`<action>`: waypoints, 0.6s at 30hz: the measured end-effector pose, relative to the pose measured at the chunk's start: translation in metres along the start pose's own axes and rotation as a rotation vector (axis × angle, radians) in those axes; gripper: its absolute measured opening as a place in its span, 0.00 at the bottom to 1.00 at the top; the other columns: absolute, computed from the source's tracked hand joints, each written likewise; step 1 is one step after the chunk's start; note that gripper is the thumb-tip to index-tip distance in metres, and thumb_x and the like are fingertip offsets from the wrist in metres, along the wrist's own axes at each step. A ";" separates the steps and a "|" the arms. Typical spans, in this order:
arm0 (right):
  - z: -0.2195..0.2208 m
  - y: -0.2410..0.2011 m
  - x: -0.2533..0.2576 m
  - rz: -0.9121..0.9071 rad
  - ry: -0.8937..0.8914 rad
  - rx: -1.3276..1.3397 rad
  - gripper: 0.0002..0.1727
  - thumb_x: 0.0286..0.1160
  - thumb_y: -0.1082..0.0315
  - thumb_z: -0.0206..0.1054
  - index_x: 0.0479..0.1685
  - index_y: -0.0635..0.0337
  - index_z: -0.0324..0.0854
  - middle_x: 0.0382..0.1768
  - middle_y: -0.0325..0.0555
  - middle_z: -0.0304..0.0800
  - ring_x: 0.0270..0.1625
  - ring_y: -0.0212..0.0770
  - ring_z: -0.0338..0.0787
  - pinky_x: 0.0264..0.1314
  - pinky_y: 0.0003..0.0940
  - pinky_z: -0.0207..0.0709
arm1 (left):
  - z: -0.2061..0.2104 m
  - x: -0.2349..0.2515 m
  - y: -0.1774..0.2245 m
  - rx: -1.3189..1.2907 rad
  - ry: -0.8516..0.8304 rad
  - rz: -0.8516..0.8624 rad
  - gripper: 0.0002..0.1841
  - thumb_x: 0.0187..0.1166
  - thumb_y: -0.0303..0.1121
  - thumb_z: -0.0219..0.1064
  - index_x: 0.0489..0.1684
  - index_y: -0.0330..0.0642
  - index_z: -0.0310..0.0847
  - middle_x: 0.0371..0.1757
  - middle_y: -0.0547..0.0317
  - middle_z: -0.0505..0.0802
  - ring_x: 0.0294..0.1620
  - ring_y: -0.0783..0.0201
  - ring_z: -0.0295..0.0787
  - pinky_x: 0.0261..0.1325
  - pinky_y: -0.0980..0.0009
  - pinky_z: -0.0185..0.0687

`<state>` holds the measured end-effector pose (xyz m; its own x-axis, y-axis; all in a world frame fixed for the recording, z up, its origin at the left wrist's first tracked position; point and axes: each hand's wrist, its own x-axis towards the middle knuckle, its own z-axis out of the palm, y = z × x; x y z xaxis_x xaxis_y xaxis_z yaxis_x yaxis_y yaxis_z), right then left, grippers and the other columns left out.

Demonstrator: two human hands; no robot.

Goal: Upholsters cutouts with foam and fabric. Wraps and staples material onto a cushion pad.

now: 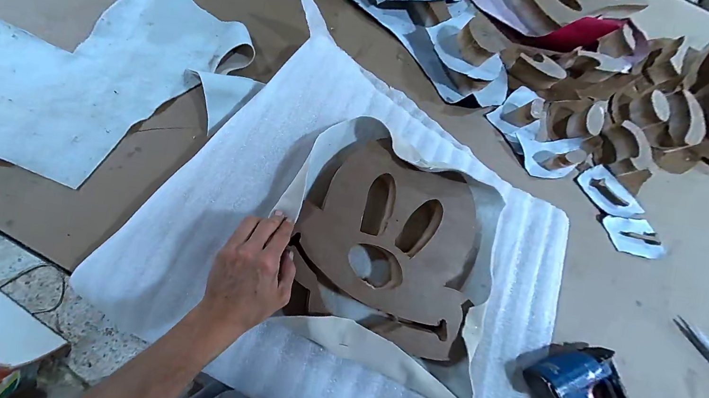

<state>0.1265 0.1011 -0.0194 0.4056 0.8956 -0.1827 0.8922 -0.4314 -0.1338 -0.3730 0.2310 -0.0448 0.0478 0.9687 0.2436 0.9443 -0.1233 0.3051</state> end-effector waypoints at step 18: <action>-0.134 -0.320 -0.004 -0.523 -0.189 0.149 0.21 0.64 0.49 0.73 0.44 0.58 0.86 0.30 0.36 0.91 0.31 0.27 0.90 0.32 0.33 0.87 | 0.023 -0.025 -0.001 -0.049 0.166 -0.007 0.21 0.84 0.41 0.58 0.70 0.48 0.88 0.78 0.63 0.86 0.56 0.54 0.87 0.49 0.56 0.78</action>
<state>-0.1345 0.2501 0.1548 -0.1368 0.9647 -0.2249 0.9213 0.0406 -0.3866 -0.3675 0.2121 -0.0718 -0.0171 0.9210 0.3891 0.9271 -0.1311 0.3512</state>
